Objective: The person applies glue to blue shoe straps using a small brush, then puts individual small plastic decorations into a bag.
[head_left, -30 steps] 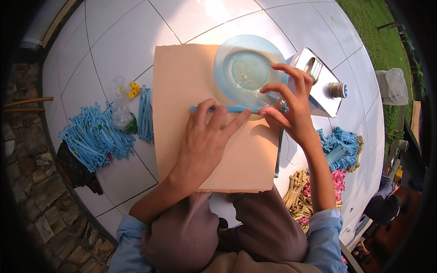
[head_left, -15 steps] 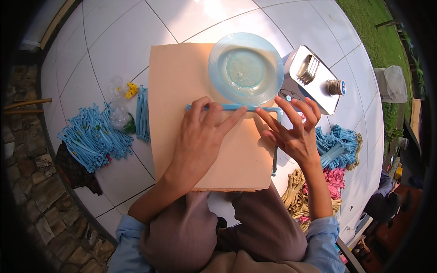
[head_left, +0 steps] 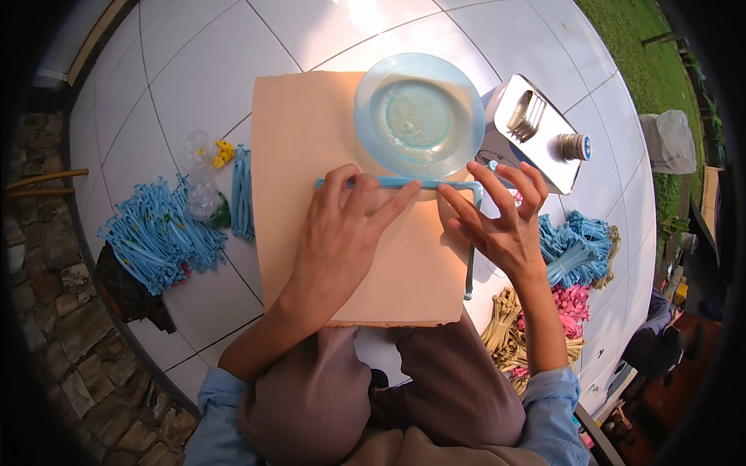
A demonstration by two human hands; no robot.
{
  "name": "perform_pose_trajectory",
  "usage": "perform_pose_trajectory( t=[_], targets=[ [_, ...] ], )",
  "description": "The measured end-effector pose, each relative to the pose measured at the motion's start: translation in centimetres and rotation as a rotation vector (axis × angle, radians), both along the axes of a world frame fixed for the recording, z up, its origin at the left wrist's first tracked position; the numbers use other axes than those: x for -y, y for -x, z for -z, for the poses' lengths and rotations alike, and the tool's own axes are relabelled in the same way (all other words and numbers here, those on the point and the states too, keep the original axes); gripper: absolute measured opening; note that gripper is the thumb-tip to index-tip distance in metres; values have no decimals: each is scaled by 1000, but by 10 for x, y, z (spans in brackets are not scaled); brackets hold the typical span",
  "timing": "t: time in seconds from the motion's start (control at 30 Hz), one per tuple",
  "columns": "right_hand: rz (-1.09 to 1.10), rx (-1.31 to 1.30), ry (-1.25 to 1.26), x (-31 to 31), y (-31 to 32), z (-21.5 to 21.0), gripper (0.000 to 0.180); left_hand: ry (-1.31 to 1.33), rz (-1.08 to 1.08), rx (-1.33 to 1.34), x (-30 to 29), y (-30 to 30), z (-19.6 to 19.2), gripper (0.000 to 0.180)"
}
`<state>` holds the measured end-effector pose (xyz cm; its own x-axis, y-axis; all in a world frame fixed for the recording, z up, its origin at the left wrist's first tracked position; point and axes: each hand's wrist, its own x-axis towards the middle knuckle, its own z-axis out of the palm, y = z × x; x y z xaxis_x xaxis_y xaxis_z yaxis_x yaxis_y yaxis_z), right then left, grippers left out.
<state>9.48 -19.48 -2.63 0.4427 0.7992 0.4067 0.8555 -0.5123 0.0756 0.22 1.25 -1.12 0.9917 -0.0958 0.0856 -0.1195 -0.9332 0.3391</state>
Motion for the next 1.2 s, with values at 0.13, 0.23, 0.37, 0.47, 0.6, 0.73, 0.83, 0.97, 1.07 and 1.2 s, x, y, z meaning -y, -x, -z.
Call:
perform_pose_trajectory(
  t=[0.13, 0.23, 0.37, 0.47, 0.6, 0.73, 0.83, 0.97, 1.07, 1.2],
  targets=[
    [23, -180, -281, 6, -6, 2, 35, -6, -6, 3, -1, 1, 2, 53],
    [15, -480, -375, 14, -16, 18, 51, 42, 3, 58, -4, 3, 10, 55],
    [-6, -651, -399, 18, -12, 35, 51, 105, 13, 144, -1, 3, 15, 51],
    [2, -610, -402, 28, -4, 23, 43, 169, -29, 150, 6, 7, 15, 41],
    [0, -548, -402, 45, 18, -20, 42, 296, 39, 172, 10, 22, -5, 23],
    [68, -531, -479, 54, 50, -85, 45, 625, 26, 268, 9, 37, -43, 13],
    [108, -477, -548, 50, 70, -142, 44, 634, -17, 656, 0, 50, -87, 18],
    [150, -917, -773, 31, 86, -214, 51, 238, 197, 932, 1, 71, -137, 41],
    [-58, -1218, -922, 14, 90, -246, 57, -343, 379, 1027, 20, 69, -155, 71],
    [-144, -1440, -1014, -7, 91, -254, 61, -345, 444, 1176, 41, 54, -168, 46]
  ],
)
